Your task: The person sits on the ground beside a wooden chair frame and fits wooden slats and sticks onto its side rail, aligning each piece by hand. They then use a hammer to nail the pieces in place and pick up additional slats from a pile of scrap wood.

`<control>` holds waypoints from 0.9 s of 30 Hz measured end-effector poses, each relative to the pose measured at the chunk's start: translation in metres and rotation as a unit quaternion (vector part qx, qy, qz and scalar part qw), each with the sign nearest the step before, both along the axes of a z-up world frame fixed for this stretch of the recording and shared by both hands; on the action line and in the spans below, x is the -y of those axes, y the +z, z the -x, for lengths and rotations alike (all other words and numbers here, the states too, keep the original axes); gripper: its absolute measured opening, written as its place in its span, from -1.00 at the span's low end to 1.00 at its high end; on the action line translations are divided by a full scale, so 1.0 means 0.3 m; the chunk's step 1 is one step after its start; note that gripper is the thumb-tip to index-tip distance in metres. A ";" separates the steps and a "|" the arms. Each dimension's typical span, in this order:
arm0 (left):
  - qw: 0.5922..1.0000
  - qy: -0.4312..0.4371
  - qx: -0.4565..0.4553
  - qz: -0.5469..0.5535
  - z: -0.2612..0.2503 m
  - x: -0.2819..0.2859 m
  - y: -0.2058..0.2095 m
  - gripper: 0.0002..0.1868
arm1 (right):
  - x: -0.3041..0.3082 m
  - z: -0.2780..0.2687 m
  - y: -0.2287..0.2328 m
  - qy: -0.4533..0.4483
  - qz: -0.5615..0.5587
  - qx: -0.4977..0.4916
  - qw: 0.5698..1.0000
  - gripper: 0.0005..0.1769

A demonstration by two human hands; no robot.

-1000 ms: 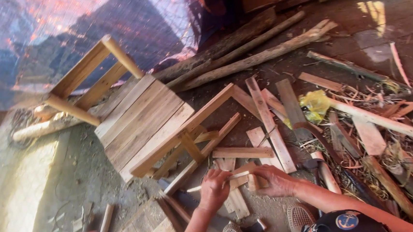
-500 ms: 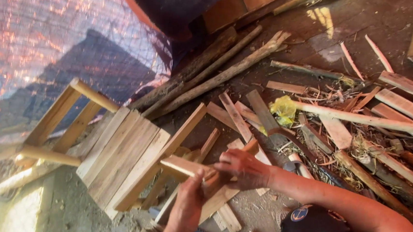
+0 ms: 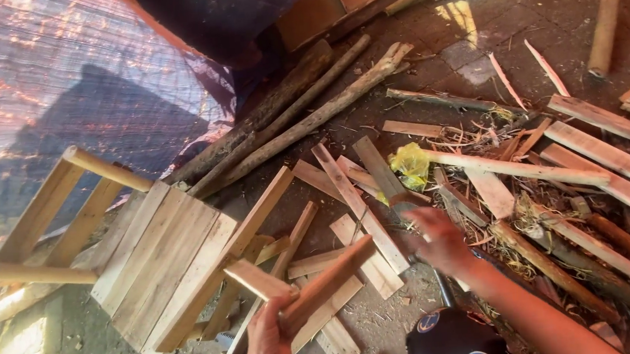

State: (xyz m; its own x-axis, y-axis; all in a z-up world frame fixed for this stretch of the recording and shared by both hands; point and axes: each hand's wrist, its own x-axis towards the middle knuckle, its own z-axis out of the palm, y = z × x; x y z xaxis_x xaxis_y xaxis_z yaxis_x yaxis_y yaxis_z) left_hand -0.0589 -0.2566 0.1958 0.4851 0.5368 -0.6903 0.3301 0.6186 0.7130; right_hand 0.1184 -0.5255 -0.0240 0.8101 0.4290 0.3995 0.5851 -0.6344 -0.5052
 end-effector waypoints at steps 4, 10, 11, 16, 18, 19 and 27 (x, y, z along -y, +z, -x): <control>0.999 -0.015 0.010 -0.032 0.021 -0.053 -0.012 -0.64 | 0.457 0.012 -0.325 -0.197 0.207 -0.075 0.955 -0.57; 0.997 0.054 0.034 -0.036 0.035 -0.112 0.017 -0.26 | 0.793 0.156 -0.577 -0.317 0.316 -0.329 0.832 -0.41; 0.996 0.059 0.047 -0.041 0.038 -0.118 0.022 -0.31 | 0.793 0.168 -0.605 -0.323 0.322 -0.301 0.838 -0.42; 0.994 0.073 0.074 -0.027 0.073 -0.151 0.011 -0.49 | 0.756 0.122 -0.622 -0.326 0.386 -0.294 0.811 -0.67; 0.992 0.089 0.088 -0.023 0.092 -0.183 -0.020 -0.68 | 0.764 0.121 -0.663 -0.312 0.361 -0.215 0.852 -0.42; 0.992 0.089 0.090 -0.023 0.100 -0.201 -0.030 -0.68 | 0.761 0.115 -0.653 -0.313 0.360 -0.214 0.852 -0.42; 0.986 0.115 0.115 -0.039 0.091 -0.160 0.101 -0.16 | 0.415 -0.002 0.165 -0.125 -0.180 -0.443 0.869 -0.61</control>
